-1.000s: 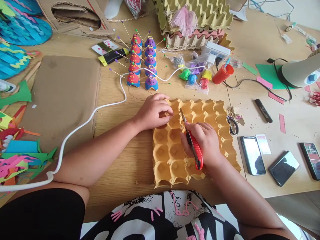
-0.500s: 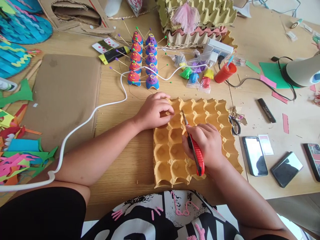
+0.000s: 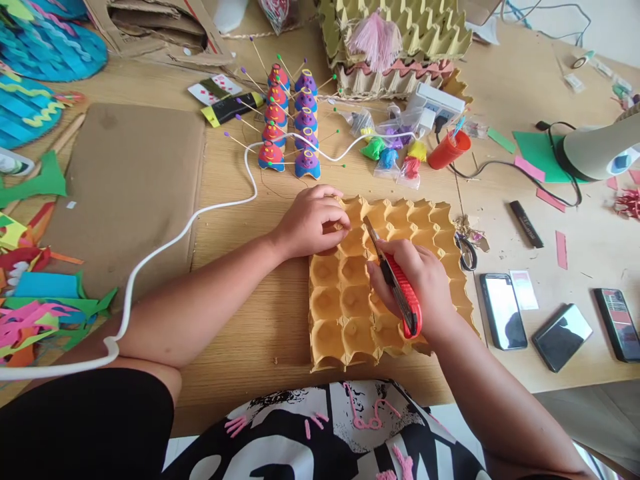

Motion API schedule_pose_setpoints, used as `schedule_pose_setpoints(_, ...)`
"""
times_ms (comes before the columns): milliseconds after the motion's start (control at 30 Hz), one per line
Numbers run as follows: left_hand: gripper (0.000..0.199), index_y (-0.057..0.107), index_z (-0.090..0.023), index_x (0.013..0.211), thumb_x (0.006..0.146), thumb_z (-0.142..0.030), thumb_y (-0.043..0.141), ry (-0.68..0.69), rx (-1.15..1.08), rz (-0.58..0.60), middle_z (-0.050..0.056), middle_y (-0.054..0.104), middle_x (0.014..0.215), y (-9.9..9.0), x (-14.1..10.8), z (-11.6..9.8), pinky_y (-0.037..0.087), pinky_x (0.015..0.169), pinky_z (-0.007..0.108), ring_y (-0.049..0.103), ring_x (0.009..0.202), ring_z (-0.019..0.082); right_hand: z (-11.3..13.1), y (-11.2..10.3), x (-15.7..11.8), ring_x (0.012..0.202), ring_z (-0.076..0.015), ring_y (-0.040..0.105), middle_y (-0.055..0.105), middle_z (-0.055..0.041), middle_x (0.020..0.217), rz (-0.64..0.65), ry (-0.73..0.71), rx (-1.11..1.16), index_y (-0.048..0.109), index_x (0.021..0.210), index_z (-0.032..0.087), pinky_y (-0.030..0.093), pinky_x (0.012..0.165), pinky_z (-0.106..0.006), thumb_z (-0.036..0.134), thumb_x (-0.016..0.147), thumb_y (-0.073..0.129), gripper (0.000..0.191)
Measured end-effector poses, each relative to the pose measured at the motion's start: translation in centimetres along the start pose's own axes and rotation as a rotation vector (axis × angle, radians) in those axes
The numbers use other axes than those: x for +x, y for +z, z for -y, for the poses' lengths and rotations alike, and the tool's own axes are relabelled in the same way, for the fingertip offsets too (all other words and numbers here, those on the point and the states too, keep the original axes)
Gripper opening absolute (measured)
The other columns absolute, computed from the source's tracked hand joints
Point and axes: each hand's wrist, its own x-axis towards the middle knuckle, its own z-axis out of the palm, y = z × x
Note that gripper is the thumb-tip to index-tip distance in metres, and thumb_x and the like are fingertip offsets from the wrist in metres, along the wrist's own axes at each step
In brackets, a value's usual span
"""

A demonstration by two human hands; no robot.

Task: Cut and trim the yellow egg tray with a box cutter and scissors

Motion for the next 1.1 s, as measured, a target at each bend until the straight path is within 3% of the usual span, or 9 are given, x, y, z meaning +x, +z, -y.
schedule_pose_setpoints(200, 0.017, 0.08, -0.026, 0.086, 0.087, -0.035, 0.066, -0.001, -0.005, -0.002, 0.003, 0.078, 0.084, 0.0, 0.0, -0.1, 0.048, 0.111, 0.047, 0.063, 0.126, 0.03, 0.9, 0.0, 0.8, 0.057, -0.0168, 0.058, 0.065, 0.0021, 0.07, -0.017, 0.082, 0.003, 0.052, 0.103, 0.027, 0.04, 0.057, -0.03, 0.035, 0.097, 0.062, 0.014)
schedule_pose_setpoints(367, 0.017, 0.081, -0.026, 0.087, 0.085, -0.035, 0.066, -0.001, -0.001, -0.003, 0.003, 0.077, 0.081, 0.1, 0.1, -0.1, 0.048, 0.11, 0.048, 0.063, 0.125, 0.031, 1.2, 0.1, 0.9, 0.058, -0.0183, 0.059, 0.064, 0.0015, 0.068, 0.006, 0.058, -0.06, 0.052, 0.102, 0.027, 0.041, 0.06, -0.032, 0.036, 0.097, 0.06, 0.013)
schedule_pose_setpoints(733, 0.018, 0.081, -0.026, 0.084, 0.086, -0.039, 0.069, 0.006, -0.006, -0.042, 0.004, 0.081, 0.088, 0.4, 0.1, 0.2, 0.049, 0.109, 0.047, 0.065, 0.125, 0.031, 1.2, -0.4, 1.4, 0.056, -0.0162, 0.057, 0.066, 0.0038, 0.069, -0.011, 0.149, 0.062, 0.052, 0.097, 0.028, 0.042, 0.058, -0.03, 0.033, 0.093, 0.061, 0.01)
schedule_pose_setpoints(867, 0.019, 0.082, -0.025, 0.085, 0.087, -0.039, 0.069, 0.013, -0.005, -0.054, 0.004, 0.082, 0.094, 0.4, 0.2, 0.2, 0.049, 0.108, 0.047, 0.066, 0.125, 0.031, 1.2, -0.1, 1.5, 0.056, -0.0166, 0.057, 0.067, 0.0028, 0.071, -0.026, 0.144, 0.05, 0.051, 0.094, 0.028, 0.041, 0.057, -0.031, 0.033, 0.091, 0.061, 0.012)
schedule_pose_setpoints(1100, 0.017, 0.082, -0.026, 0.085, 0.087, -0.037, 0.069, 0.001, -0.001, -0.039, 0.003, 0.081, 0.089, 0.3, 0.2, 0.0, 0.048, 0.109, 0.047, 0.065, 0.126, 0.031, 1.1, -0.2, 1.5, 0.055, -0.0165, 0.056, 0.064, 0.0041, 0.068, -0.028, 0.129, 0.043, 0.05, 0.095, 0.028, 0.041, 0.058, -0.03, 0.032, 0.092, 0.06, 0.011)
